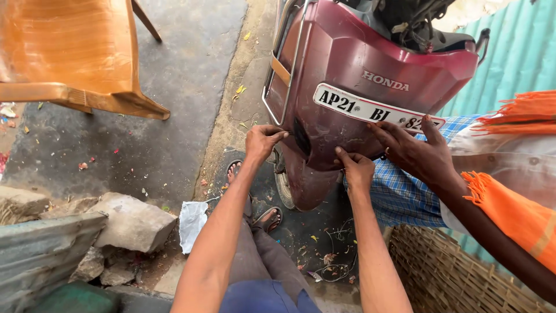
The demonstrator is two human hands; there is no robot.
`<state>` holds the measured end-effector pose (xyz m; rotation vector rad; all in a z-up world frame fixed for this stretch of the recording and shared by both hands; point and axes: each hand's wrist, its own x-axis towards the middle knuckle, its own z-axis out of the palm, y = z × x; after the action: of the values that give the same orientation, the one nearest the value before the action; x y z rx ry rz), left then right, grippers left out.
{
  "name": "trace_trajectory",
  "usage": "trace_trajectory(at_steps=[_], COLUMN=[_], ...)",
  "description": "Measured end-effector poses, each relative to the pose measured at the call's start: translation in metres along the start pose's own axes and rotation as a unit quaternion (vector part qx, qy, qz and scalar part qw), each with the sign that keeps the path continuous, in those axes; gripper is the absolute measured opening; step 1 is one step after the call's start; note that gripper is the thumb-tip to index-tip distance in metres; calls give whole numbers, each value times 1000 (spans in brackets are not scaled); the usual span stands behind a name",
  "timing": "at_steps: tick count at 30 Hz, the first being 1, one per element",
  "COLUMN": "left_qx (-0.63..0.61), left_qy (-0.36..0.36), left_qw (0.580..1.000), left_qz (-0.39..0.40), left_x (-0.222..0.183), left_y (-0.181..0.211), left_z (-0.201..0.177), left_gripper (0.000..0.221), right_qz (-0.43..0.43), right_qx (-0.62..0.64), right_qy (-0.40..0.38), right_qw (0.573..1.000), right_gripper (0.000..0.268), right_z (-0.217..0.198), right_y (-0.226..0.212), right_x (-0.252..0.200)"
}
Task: The person uses a screwdriver to unscrew fasteners on the front of a red Honda scooter, then pulls the front body panel off with help from another person and carries it aside. The person then sits on a motorcycle and grips the handlebars.
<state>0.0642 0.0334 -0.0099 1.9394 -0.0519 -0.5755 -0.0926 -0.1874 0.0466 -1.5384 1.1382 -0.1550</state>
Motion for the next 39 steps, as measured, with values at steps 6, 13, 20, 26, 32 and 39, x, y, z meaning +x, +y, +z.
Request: trace_trajectory(at_steps=[6, 13, 20, 26, 32, 39], left_qx=[-42, -4, 58, -91, -521, -415], left_qy=[-42, -20, 68, 88, 18, 94], left_qw=[998, 994, 994, 990, 830, 900], left_qz=[-28, 111, 57, 63, -199, -89], left_x=[10, -17, -36, -25, -34, -51], left_y=[-7, -7, 34, -7, -25, -4], left_z=[2, 27, 27, 53, 87, 107], left_gripper=[23, 25, 29, 20, 32, 37], right_qz=[-26, -32, -24, -17, -25, -19], right_qx=[20, -39, -11, 3, 34, 20], right_qy=[-4, 25, 16, 14, 0, -4], right_qw=[999, 998, 1000, 1000, 999, 1000], right_gripper=[30, 33, 32, 31, 28, 27], right_z=[-2, 2, 2, 1, 0, -3], right_y=[9, -3, -3, 2, 14, 13], right_x=[7, -8, -4, -1, 7, 5])
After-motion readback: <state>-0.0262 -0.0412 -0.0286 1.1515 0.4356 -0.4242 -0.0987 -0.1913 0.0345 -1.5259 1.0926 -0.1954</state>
